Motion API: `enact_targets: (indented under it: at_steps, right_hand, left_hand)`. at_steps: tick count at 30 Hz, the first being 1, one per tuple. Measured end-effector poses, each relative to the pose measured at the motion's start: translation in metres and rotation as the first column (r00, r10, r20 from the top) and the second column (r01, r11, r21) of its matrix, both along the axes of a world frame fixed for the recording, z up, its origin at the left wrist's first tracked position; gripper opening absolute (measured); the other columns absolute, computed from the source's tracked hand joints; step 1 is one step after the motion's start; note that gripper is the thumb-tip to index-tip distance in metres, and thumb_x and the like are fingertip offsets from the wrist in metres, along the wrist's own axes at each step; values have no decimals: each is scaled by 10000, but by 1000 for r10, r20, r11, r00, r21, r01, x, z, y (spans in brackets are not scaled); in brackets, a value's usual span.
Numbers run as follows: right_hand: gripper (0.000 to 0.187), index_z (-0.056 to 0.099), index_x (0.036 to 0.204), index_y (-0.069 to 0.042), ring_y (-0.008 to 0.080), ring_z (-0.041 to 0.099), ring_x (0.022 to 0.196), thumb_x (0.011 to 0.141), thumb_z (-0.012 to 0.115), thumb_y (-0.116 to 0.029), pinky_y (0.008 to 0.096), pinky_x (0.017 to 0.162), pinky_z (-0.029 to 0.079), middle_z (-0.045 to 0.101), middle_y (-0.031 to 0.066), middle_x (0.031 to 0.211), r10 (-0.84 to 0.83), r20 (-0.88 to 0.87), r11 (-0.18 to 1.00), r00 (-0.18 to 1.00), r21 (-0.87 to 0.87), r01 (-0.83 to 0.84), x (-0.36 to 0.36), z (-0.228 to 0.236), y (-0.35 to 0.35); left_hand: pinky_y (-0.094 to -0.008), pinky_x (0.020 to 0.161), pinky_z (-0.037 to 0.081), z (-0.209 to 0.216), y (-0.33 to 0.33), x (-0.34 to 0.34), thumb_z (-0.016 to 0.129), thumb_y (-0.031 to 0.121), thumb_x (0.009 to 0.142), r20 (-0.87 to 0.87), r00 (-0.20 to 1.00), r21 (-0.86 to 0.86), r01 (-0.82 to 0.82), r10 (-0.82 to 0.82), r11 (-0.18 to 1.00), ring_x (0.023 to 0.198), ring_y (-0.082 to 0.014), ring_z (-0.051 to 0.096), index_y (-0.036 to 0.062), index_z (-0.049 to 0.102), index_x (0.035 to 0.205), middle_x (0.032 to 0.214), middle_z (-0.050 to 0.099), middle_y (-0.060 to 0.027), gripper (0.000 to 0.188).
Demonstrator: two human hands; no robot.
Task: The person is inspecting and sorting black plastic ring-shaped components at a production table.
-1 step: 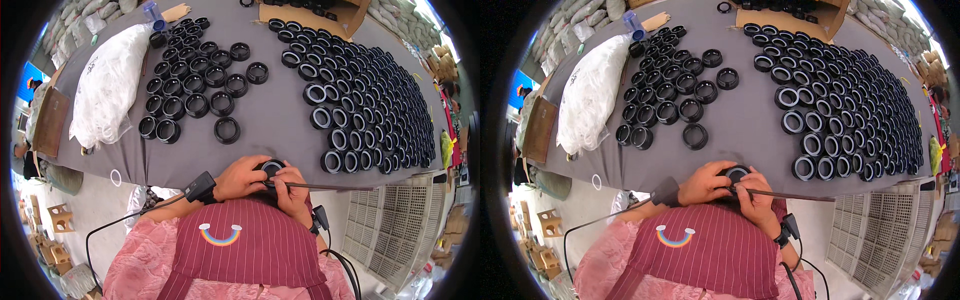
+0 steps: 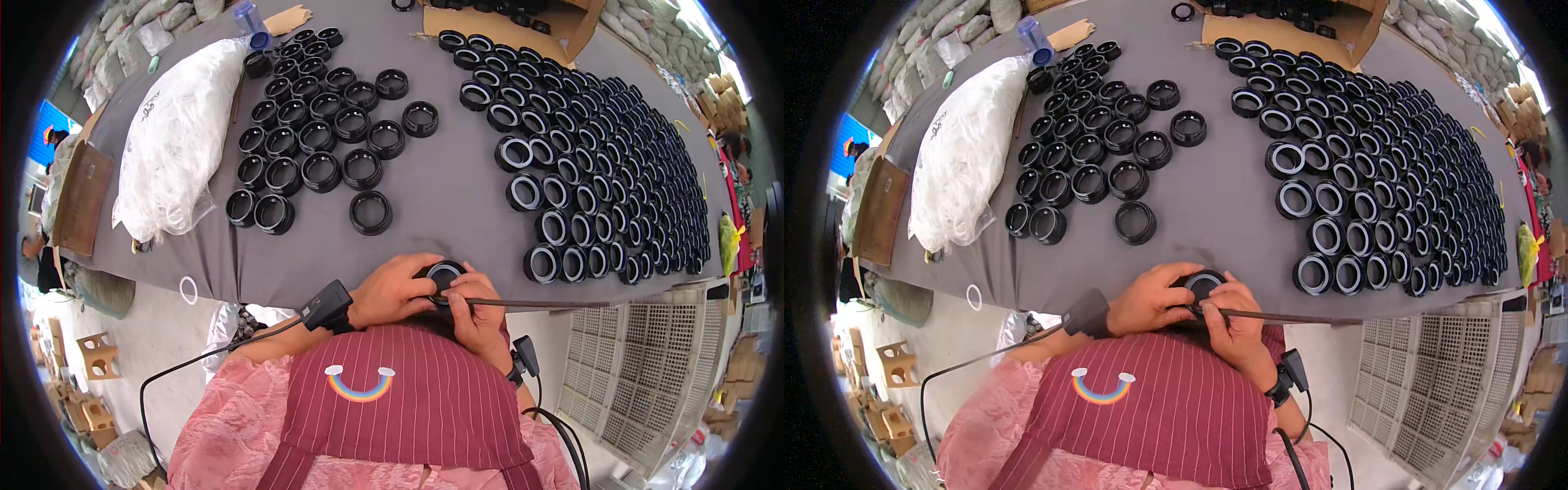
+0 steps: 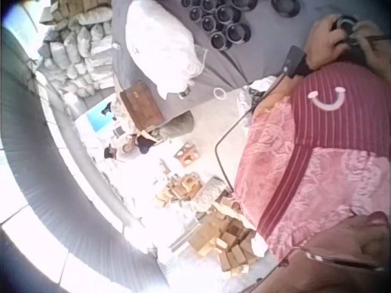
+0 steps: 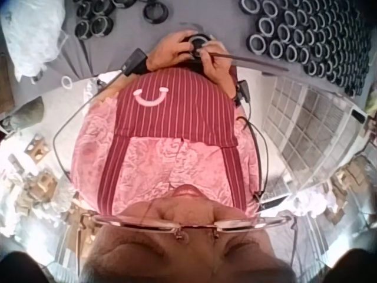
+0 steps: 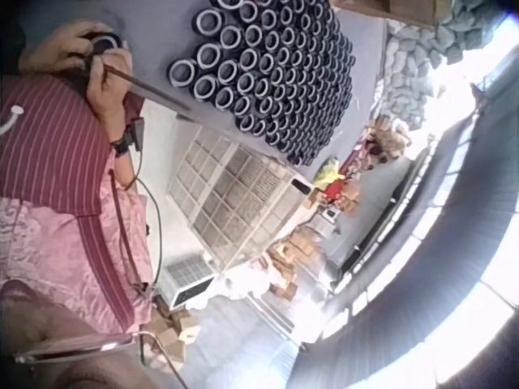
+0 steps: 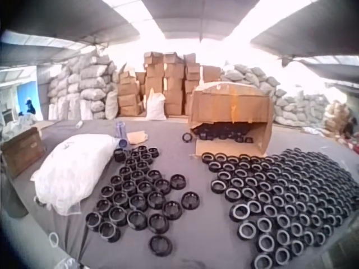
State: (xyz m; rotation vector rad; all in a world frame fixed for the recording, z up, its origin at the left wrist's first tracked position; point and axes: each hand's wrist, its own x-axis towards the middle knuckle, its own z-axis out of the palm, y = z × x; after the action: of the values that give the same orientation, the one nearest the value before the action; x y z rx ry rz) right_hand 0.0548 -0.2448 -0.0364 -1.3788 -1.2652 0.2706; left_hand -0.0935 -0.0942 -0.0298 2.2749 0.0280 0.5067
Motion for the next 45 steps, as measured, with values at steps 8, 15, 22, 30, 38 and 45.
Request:
enact_targets:
  at_steps: [8,15,22,30,38,45]
  right_hand:
    - [61,637,852,-25,350,637,826,863,695,-40,428,755,521,653,129,817,-26,197,987,980,-151,56,16,31,-7]
    - [72,687,928,-23,327,664,969,861,711,-31,421,871,535,725,121,966,-111,179,990,978,-64,124,5,14,6]
    - [65,702,948,-23,266,627,1036,919,656,-57,515,1075,448,712,90,955,27,-72,999,997,-23,-29,4,-13,10]
    - [253,578,904,14,233,602,972,1052,404,-96,540,1063,456,640,143,933,24,-678,942,735,261,209,-4,-26,2]
    - [223,585,953,-2,238,602,955,1044,503,-188,415,891,523,644,135,929,-202,-376,960,904,108,260,19,-14,-27]
    - [64,668,978,-38,272,630,987,940,630,-74,416,947,454,690,96,982,-651,327,743,686,88,663,76,8,-58]
  left_hand:
    - [-470,974,466,-3,2,0,789,207,788,4,1000,-12,24,-24,1000,1184,-396,564,63,604,897,1360,541,-208,259]
    - [-460,954,480,0,6,3,810,174,737,79,997,-16,26,-24,1000,1140,-385,585,38,607,888,1314,569,-199,288]
    - [-465,980,466,-2,0,0,814,189,743,-6,994,-85,-106,106,991,1144,-396,585,23,510,1231,1306,577,-200,598]
    - [-452,893,469,20,5,13,793,204,682,24,967,-52,-253,254,966,996,-371,610,28,495,1238,1115,612,-188,655]
    - [-458,922,430,35,56,75,777,302,755,-65,925,690,-230,376,686,1117,-334,555,59,599,1256,1264,606,-145,585]
    - [-470,1045,400,29,27,96,784,351,785,15,991,408,-130,136,904,1254,-358,511,27,525,1351,1374,544,-180,701]
